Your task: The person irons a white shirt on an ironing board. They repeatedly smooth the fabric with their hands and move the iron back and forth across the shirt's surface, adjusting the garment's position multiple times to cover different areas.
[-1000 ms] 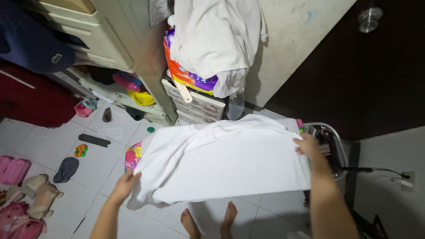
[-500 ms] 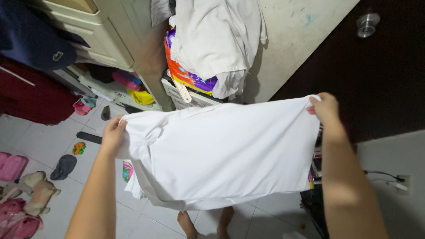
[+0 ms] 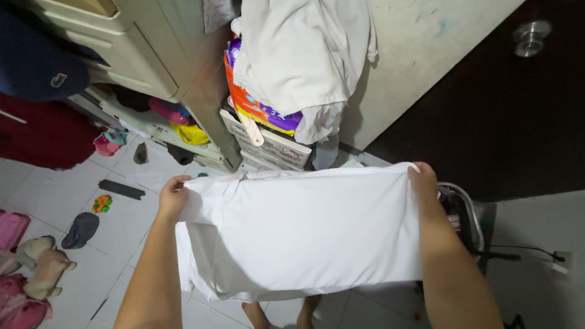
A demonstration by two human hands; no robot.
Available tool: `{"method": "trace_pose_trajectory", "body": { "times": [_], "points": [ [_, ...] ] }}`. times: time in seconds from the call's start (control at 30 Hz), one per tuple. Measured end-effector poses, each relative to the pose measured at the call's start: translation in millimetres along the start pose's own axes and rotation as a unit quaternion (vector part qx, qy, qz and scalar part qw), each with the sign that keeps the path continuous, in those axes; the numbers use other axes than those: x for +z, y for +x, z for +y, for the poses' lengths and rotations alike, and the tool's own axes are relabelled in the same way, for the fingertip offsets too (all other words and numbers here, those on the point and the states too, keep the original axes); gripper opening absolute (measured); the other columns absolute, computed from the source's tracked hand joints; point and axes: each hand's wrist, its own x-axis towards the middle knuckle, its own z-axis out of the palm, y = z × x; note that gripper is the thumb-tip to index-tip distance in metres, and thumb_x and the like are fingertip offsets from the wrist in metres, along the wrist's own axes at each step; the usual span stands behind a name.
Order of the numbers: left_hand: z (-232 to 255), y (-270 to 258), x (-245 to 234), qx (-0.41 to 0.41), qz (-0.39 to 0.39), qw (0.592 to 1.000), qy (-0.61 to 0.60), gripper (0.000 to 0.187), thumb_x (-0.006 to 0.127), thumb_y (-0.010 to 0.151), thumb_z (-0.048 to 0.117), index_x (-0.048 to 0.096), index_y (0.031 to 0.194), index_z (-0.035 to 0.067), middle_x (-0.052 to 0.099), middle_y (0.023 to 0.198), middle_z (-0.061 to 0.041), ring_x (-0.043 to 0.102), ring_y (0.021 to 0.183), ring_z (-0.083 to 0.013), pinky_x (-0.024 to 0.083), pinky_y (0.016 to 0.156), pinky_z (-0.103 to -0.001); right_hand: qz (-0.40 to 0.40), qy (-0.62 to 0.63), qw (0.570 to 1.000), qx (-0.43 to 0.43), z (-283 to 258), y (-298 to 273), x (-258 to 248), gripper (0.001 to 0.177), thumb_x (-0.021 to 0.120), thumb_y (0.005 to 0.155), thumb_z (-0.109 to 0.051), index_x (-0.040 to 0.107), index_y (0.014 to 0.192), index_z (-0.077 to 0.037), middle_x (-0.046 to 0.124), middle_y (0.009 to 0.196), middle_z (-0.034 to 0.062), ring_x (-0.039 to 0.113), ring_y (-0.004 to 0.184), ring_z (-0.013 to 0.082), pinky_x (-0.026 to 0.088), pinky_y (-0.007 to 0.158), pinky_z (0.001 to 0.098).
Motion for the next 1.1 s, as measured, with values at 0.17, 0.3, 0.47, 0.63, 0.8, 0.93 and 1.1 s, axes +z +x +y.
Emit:
{"method": "trace_pose_trajectory", "body": {
  "times": [0.17,0.3,0.47,0.63,0.8,0.93,1.1],
  "points": [
    [-15,-15,-19,-0.147,-0.073,0.98,0.11,0.08,0.087,0.078,0.026,0.047,0.143,0.0,0.067,0.108,-0.016,0.064,0.095,-0.0269,0.049,0.084,-0.039,-0.004,-0.125,0.991,-0.037,-3,-39,-9,0.057,0.073,0.086,-0.01,0.055,0.14,-0.01,0.047,0.144,0.0181,0.055,0.119,0.0308,0.049,0.092,0.0422],
    [-15,-48,-22,-0.09,-0.098,0.934,0.332,0.098,0.097,0.056,0.035,0.056,0.138,0.001,0.067,0.13,-0.018,0.066,0.119,-0.0302,0.052,0.101,-0.041,0.034,-0.262,0.953,-0.152,34,-79,-19,0.052,0.077,0.082,-0.009,0.061,0.132,-0.008,0.056,0.138,0.0216,0.058,0.125,0.0386,0.047,0.105,0.0472],
    [-24,-66,-17,-0.048,-0.004,0.93,0.366,0.064,0.077,0.082,0.038,0.067,0.136,0.006,0.072,0.118,-0.024,0.07,0.11,-0.0397,0.055,0.095,-0.045,0.01,-0.347,0.934,-0.081,82,-139,-32,0.051,0.083,0.078,-0.023,0.063,0.121,-0.004,0.07,0.113,0.022,0.066,0.106,0.0409,0.051,0.094,0.0479],
    [-27,-63,-44,-0.082,0.098,0.972,0.197,0.056,0.067,0.093,0.031,0.061,0.136,-0.005,0.074,0.102,-0.026,0.071,0.09,-0.0372,0.055,0.079,-0.045,-0.015,-0.325,0.945,-0.025,92,-161,-26,0.023,0.074,0.092,-0.027,0.07,0.1,-0.006,0.076,0.097,0.0185,0.072,0.093,0.0382,0.057,0.085,0.0469],
    [-23,-76,-80,-0.03,0.2,0.955,0.216,0.039,0.064,0.108,0.025,0.067,0.108,-0.014,0.072,0.097,-0.025,0.068,0.086,-0.0286,0.053,0.08,-0.04,0.046,-0.309,0.946,-0.088,91,-159,-37,0.016,0.069,0.095,-0.022,0.069,0.101,-0.008,0.073,0.096,0.0169,0.071,0.091,0.0381,0.056,0.083,0.0473],
    [-28,-90,-85,-0.131,0.17,0.965,0.149,0.045,0.08,0.085,0.025,0.069,0.116,-0.006,0.071,0.104,-0.02,0.065,0.087,-0.025,0.052,0.077,-0.039,0.219,-0.429,0.844,-0.237,88,-145,-80,0.037,0.07,0.084,-0.02,0.065,0.115,-0.002,0.067,0.121,0.0251,0.063,0.115,0.044,0.048,0.1,0.0542],
    [-43,-111,-87,-0.107,0.098,0.979,0.14,0.058,0.084,0.077,0.022,0.061,0.125,-0.002,0.07,0.106,-0.019,0.068,0.089,-0.0295,0.054,0.077,-0.041,0.154,-0.359,0.915,-0.1,85,-100,-127,0.056,0.068,0.093,-0.025,0.057,0.13,0.015,0.063,0.12,0.0382,0.06,0.112,0.0536,0.046,0.099,0.0567]
  ]
}}
